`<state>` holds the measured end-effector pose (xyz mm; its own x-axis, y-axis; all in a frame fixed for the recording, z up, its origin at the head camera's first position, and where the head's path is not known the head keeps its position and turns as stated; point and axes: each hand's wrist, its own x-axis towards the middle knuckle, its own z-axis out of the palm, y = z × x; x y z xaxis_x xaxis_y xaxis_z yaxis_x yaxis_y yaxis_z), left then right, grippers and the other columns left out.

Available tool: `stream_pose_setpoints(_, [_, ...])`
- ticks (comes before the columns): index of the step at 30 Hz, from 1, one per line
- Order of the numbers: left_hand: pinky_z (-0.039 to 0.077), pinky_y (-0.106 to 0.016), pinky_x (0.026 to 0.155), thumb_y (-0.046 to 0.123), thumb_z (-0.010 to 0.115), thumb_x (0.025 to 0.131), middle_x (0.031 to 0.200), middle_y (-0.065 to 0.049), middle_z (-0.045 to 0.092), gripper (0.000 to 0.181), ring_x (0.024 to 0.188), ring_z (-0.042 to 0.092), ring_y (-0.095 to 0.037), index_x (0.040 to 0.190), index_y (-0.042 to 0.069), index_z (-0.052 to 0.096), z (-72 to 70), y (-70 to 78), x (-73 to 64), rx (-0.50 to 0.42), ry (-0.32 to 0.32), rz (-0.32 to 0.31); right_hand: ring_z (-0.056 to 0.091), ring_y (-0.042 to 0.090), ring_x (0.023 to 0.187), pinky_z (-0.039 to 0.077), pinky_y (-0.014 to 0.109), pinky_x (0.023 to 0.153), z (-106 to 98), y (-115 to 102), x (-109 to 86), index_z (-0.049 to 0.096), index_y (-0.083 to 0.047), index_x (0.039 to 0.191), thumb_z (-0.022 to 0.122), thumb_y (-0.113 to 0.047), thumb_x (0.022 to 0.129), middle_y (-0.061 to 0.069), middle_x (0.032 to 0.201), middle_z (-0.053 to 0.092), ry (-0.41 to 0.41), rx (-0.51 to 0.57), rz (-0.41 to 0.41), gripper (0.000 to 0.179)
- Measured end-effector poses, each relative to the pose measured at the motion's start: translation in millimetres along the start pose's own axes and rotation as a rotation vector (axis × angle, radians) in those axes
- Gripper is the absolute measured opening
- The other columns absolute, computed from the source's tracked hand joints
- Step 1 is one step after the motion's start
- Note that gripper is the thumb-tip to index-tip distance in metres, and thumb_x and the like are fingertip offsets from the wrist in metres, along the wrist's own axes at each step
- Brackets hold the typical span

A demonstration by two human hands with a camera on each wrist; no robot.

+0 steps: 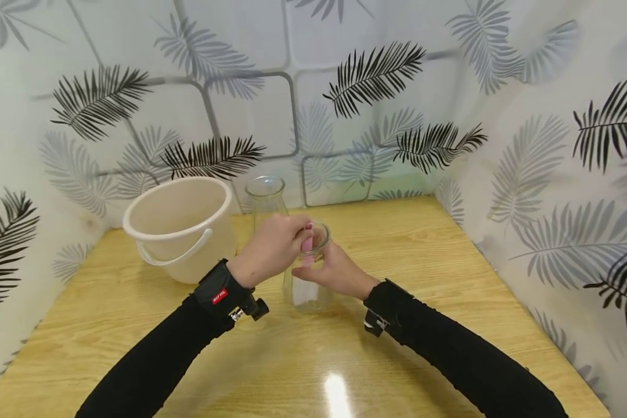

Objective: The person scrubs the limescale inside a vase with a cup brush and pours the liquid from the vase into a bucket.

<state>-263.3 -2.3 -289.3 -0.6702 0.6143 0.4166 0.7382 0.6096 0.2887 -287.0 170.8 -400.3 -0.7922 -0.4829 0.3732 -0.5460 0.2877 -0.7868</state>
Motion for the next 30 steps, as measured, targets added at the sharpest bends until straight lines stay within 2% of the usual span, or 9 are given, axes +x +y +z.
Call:
stream_pose_setpoints(5, [0.049, -0.028, 0.06, 0.011, 0.059, 0.101, 0.079, -0.002, 0.066, 0.01, 0.068, 0.061, -0.015, 0.094, 0.009, 0.065, 0.6, -0.4, -0.8, 0.098, 0.027, 0.01, 0.051, 0.015, 0.128, 0.042, 0.045, 0.107, -1, 4, 1.5, 0.04, -0.029, 0.147, 0.077, -0.022, 0.091, -0.008, 0.14, 0.054, -0.008, -0.003, -0.012, 0.067])
stream_pose_setpoints(10, [0.055, -0.031, 0.064, 0.011, 0.062, 0.099, 0.09, -0.006, 0.074, 0.007, 0.077, 0.07, -0.018, 0.102, 0.008, 0.068, 8.4, -6.9, -1.0, 0.104, 0.095, 0.012, 0.049, 0.016, 0.132, 0.04, 0.046, 0.11, -1, 4, 1.7, 0.035, -0.029, 0.151, 0.078, -0.021, 0.09, -0.008, 0.144, 0.052, -0.005, 0.009, -0.007, 0.075])
stream_pose_setpoints(16, [0.05, -0.026, 0.059, 0.01, 0.061, 0.099, 0.084, -0.005, 0.073, 0.007, 0.067, 0.064, -0.014, 0.1, 0.008, 0.067, 20.3, -11.9, -0.5, 0.128, 0.138, 0.039, 0.047, 0.018, 0.134, 0.039, 0.049, 0.11, 1, 3, 0.3, 0.037, -0.028, 0.15, 0.077, -0.018, 0.09, -0.006, 0.145, 0.051, 0.003, 0.014, 0.022, 0.073])
stream_pose_setpoints(19, [0.05, -0.026, 0.062, 0.011, 0.058, 0.101, 0.086, -0.005, 0.073, 0.01, 0.068, 0.063, -0.013, 0.1, 0.008, 0.068, 22.0, -9.2, 0.7, 0.066, 0.123, 0.045, 0.047, 0.021, 0.135, 0.041, 0.05, 0.109, 0, -6, -2.7, 0.036, -0.024, 0.151, 0.076, -0.017, 0.091, -0.003, 0.148, 0.049, -0.001, 0.006, 0.028, 0.073])
stream_pose_setpoints(22, [0.053, -0.027, 0.068, 0.011, 0.056, 0.102, 0.092, -0.007, 0.075, 0.015, 0.074, 0.067, -0.014, 0.104, 0.007, 0.07, 19.3, -5.2, 1.9, -0.028, 0.109, 0.025, 0.046, 0.022, 0.136, 0.041, 0.049, 0.109, -3, -17, -4.1, 0.034, -0.02, 0.152, 0.074, -0.015, 0.092, 0.0, 0.149, 0.047, -0.015, 0.013, 0.02, 0.073])
stream_pose_setpoints(25, [0.053, -0.027, 0.069, 0.01, 0.054, 0.102, 0.092, -0.007, 0.074, 0.017, 0.071, 0.064, -0.015, 0.102, 0.006, 0.07, 15.5, -2.7, 2.6, -0.111, 0.101, 0.001, 0.047, 0.02, 0.134, 0.041, 0.047, 0.109, -5, -28, -4.0, 0.036, -0.016, 0.151, 0.073, -0.014, 0.093, 0.002, 0.147, 0.048, -0.035, 0.024, -0.009, 0.068])
stream_pose_setpoints(27, [0.049, -0.025, 0.066, 0.009, 0.053, 0.103, 0.087, -0.005, 0.072, 0.017, 0.066, 0.058, -0.014, 0.098, 0.007, 0.069, 13.1, -1.9, 2.5, -0.136, 0.09, -0.014, 0.047, 0.018, 0.131, 0.041, 0.046, 0.109, -5, -22, -2.6, 0.036, -0.019, 0.151, 0.073, -0.012, 0.093, 0.0, 0.147, 0.048, -0.037, 0.022, -0.021, 0.069])
stream_pose_setpoints(30, [0.041, -0.023, 0.059, 0.009, 0.051, 0.104, 0.078, -0.003, 0.065, 0.018, 0.06, 0.048, -0.012, 0.093, 0.007, 0.066, 9.0, -2.0, 1.8, -0.128, 0.059, -0.024, 0.05, 0.017, 0.121, 0.044, 0.046, 0.102, -3, -11, -0.7, 0.034, -0.025, 0.152, 0.074, -0.013, 0.092, -0.004, 0.144, 0.049, -0.033, 0.007, -0.03, 0.073])
